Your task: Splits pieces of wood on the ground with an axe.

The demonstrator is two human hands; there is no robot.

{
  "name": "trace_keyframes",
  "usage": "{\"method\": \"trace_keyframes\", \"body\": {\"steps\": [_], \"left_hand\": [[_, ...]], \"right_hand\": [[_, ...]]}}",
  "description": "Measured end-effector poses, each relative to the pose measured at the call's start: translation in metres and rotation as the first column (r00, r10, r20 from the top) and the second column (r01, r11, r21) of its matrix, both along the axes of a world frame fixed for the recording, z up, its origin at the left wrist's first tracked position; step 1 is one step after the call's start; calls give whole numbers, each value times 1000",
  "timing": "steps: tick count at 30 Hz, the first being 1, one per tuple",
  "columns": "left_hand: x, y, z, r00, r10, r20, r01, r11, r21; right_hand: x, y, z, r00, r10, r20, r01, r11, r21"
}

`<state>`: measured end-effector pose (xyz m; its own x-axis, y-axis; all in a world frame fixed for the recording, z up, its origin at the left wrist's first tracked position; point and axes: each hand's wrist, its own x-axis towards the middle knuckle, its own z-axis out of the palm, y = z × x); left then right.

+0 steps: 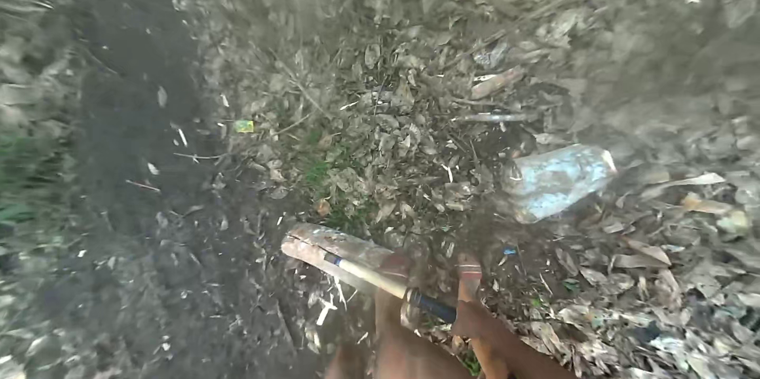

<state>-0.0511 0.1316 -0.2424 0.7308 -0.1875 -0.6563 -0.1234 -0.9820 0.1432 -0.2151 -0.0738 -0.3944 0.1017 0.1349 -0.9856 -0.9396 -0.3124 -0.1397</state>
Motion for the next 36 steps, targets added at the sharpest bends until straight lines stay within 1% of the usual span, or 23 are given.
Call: {"method": "trace_keyframes", "body": {"steps": [1, 2, 3, 4, 5, 6, 7, 8, 9, 11, 13, 15, 18, 20, 21, 22, 24, 26, 29, 32, 34, 35, 36], "left_hand": [[16, 13, -45, 996, -82, 19, 83, 997, -12], [34, 4, -78, 987, -154, -52, 156, 987, 40], [48, -19, -103, 962, -237, -133, 247, 966, 70], [58, -46, -123, 911, -347, -221, 368, 928, 63], [61, -74, -138, 821, -476, -314, 511, 859, 32], [57, -96, -152, 696, -592, -406, 641, 767, -19], [50, -111, -164, 567, -666, -485, 731, 678, -76], [42, -120, -174, 462, -697, -549, 777, 617, -129], [35, -123, -186, 386, -677, -626, 789, 594, -156], [22, -120, -206, 277, -548, -789, 793, 594, -134], [15, -117, -215, 200, -457, -867, 808, 577, -118], [12, -114, -217, 182, -440, -879, 820, 562, -112], [12, -91, -210, 189, -504, -843, 826, 545, -141], [10, -77, -200, 173, -536, -826, 819, 544, -182], [12, -71, -200, 166, -560, -812, 824, 530, -197], [13, -65, -205, 171, -569, -804, 831, 521, -192], [15, -54, -213, 178, -556, -812, 844, 510, -165], [17, -43, -215, 163, -556, -815, 853, 495, -167], [21, -32, -208, 173, -544, -821, 850, 504, -155], [30, -34, -200, 178, -532, -828, 867, 482, -124], [32, -38, -193, 193, -528, -827, 858, 500, -119], [36, -46, -192, 215, -528, -822, 849, 517, -110], [38, -54, -194, 256, -517, -817, 832, 548, -87]], "right_hand": [[-1, 4, -2, 1000, 6, -2, -6, 1000, -9], [-2, 7, -2, 1000, 25, -5, -25, 1000, -6], [-1, 8, -1, 999, 44, -8, -44, 999, -3], [2, 9, 0, 998, 57, -19, -57, 998, -2], [5, 9, 1, 997, 68, -38, -68, 998, -2], [7, 8, 1, 995, 79, -68, -79, 997, 1], [11, 7, 2, 992, 83, -98, -83, 997, 3], [13, 7, 0, 989, 84, -119, -84, 996, 3], [13, 9, -4, 990, 81, -117, -82, 997, -6], [10, 18, -10, 993, 72, -99, -75, 997, -24], [7, 27, -11, 989, 97, -108, -100, 995, -22], [9, 32, -9, 985, 124, -119, -127, 992, -21], [6, 52, -4, 990, 86, -113, -94, 993, -67], [-10, 71, -5, 998, 62, -22, -65, 986, -152], [-15, 78, -13, 998, 66, 25, -60, 980, -191], [-12, 80, -18, 995, 99, 28, -92, 980, -177], [3, 84, -19, 982, 184, -35, -186, 979, -79], [11, 90, -16, 981, 173, -86, -175, 984, -18], [21, 98, -1, 980, 177, -93, -178, 984, 5], [33, 97, 15, 982, 164, -90, -162, 986, 23], [37, 90, 25, 986, 151, -75, -150, 989, 10], [41, 82, 25, 988, 144, -58, -145, 989, 0], [43, 73, 23, 989, 144, -42, -145, 989, -22]]}}
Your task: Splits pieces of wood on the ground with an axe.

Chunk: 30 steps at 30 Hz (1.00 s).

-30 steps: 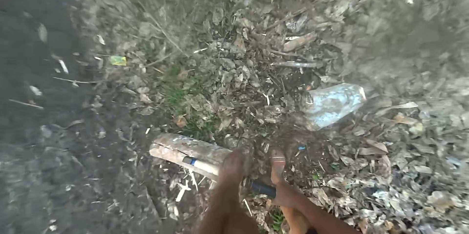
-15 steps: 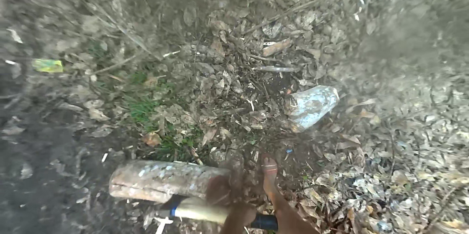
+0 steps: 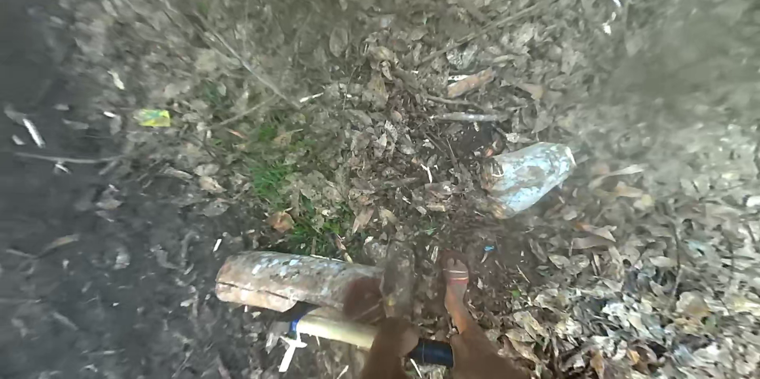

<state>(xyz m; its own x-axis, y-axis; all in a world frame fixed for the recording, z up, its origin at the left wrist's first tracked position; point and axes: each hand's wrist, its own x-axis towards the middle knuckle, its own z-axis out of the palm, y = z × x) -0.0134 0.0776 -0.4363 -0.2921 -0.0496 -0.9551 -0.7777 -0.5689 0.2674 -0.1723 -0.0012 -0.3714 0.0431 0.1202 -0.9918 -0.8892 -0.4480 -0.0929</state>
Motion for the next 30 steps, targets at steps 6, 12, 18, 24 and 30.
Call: {"method": "trace_keyframes", "body": {"steps": [6, 12, 18, 24, 30], "left_hand": [[-4, -28, -14, 981, 187, 46, -187, 982, -9], [-10, -3, -21, 969, 221, 115, -220, 975, -21], [3, 12, -5, 588, 639, 496, -584, 760, -286], [-29, 72, 8, 317, 801, 508, -707, 556, -436], [-96, 166, 49, 13, 821, 571, -829, 328, -453]], "right_hand": [[-17, -21, -52, 1000, 1, 5, -1, 999, -48], [-17, -15, -55, 992, 127, 11, -127, 991, 44], [-27, 0, -57, 980, 195, 44, -198, 977, 78], [-60, 39, -74, 966, 249, 72, -251, 967, 30], [-69, 54, -79, 969, 238, 71, -237, 971, -12]]}}
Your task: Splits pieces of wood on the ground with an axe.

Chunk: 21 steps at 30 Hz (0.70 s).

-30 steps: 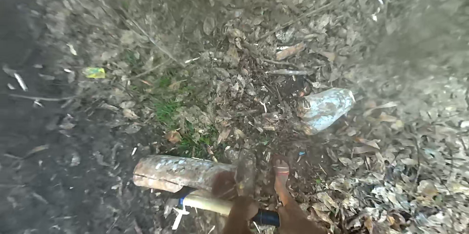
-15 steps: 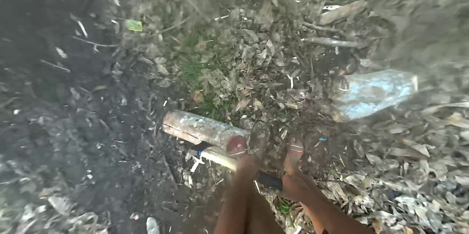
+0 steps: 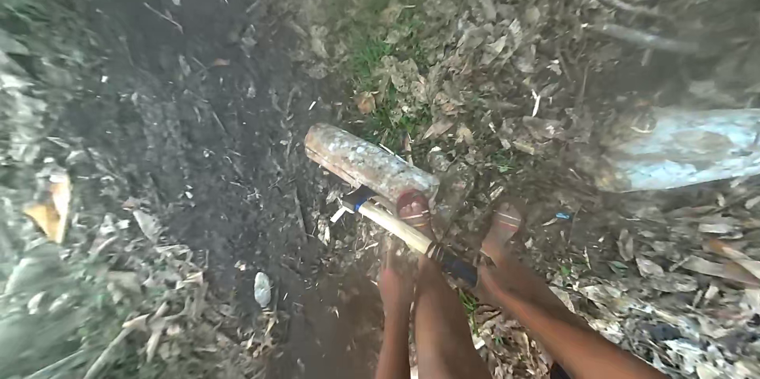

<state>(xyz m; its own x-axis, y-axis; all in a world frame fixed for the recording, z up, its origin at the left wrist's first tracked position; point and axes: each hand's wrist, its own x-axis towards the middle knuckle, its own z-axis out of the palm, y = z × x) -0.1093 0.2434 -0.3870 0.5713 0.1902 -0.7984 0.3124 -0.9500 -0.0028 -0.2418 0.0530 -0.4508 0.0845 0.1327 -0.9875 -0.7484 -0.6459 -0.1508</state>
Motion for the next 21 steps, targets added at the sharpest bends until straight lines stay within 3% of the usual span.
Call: {"method": "trace_keyframes", "body": {"steps": [5, 11, 17, 19, 21], "left_hand": [[-40, 39, 7, 967, 254, 10, -254, 967, -27], [15, -1, -20, 924, 375, -76, -381, 881, -282], [58, -67, -53, 639, 738, -216, -747, 528, -404], [61, -74, -67, 484, 836, -257, -819, 329, -470], [67, -74, -68, 269, 911, -311, -832, 58, -551]], "right_hand": [[18, -28, 5, 999, -11, 31, 11, 1000, -22], [43, -61, 17, 997, 26, 78, -20, 997, -75], [60, -68, 37, 993, 13, 116, -2, 996, -93], [64, -57, 56, 995, 5, 96, 3, 996, -85], [72, -43, 76, 997, -2, 79, 8, 997, -81]]}}
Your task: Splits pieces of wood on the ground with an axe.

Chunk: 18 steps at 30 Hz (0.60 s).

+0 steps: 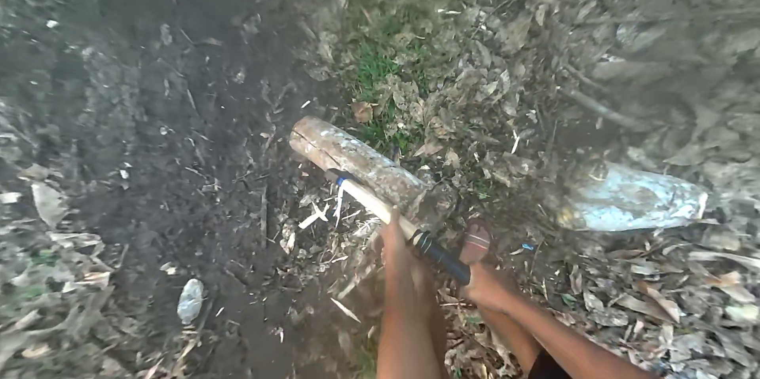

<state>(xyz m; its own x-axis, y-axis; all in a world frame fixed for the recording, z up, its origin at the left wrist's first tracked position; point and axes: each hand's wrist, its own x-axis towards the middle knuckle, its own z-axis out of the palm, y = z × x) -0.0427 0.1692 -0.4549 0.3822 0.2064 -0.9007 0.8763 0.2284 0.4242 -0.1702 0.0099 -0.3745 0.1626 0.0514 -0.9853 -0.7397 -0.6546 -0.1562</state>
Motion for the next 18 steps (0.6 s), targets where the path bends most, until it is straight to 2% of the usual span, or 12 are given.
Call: {"method": "trace_keyframes", "body": {"steps": [2, 5, 7, 10, 13, 16, 18], "left_hand": [[7, 13, 4, 987, 157, 39, -152, 982, -115], [32, 36, 4, 965, 244, 94, -210, 938, -274], [50, 49, -4, 955, 283, 87, -247, 923, -296], [78, 61, -22, 963, 253, 95, -222, 942, -253], [72, 62, -35, 979, 189, 70, -168, 958, -234], [67, 71, -28, 989, 132, 64, -116, 972, -207], [52, 66, -11, 997, 81, 10, -78, 985, -157]], "right_hand": [[8, 11, 16, 1000, 30, 6, -30, 999, -11], [15, 23, 28, 1000, 23, 7, -23, 999, -27], [12, 28, 31, 1000, 11, 0, -11, 999, -36], [10, 31, 26, 1000, 22, 19, -20, 997, -80], [2, 38, 33, 999, 48, -10, -49, 994, -94], [-12, 52, 50, 1000, 23, 9, -23, 998, -66], [-26, 57, 76, 999, -12, -43, 9, 999, -53]]}}
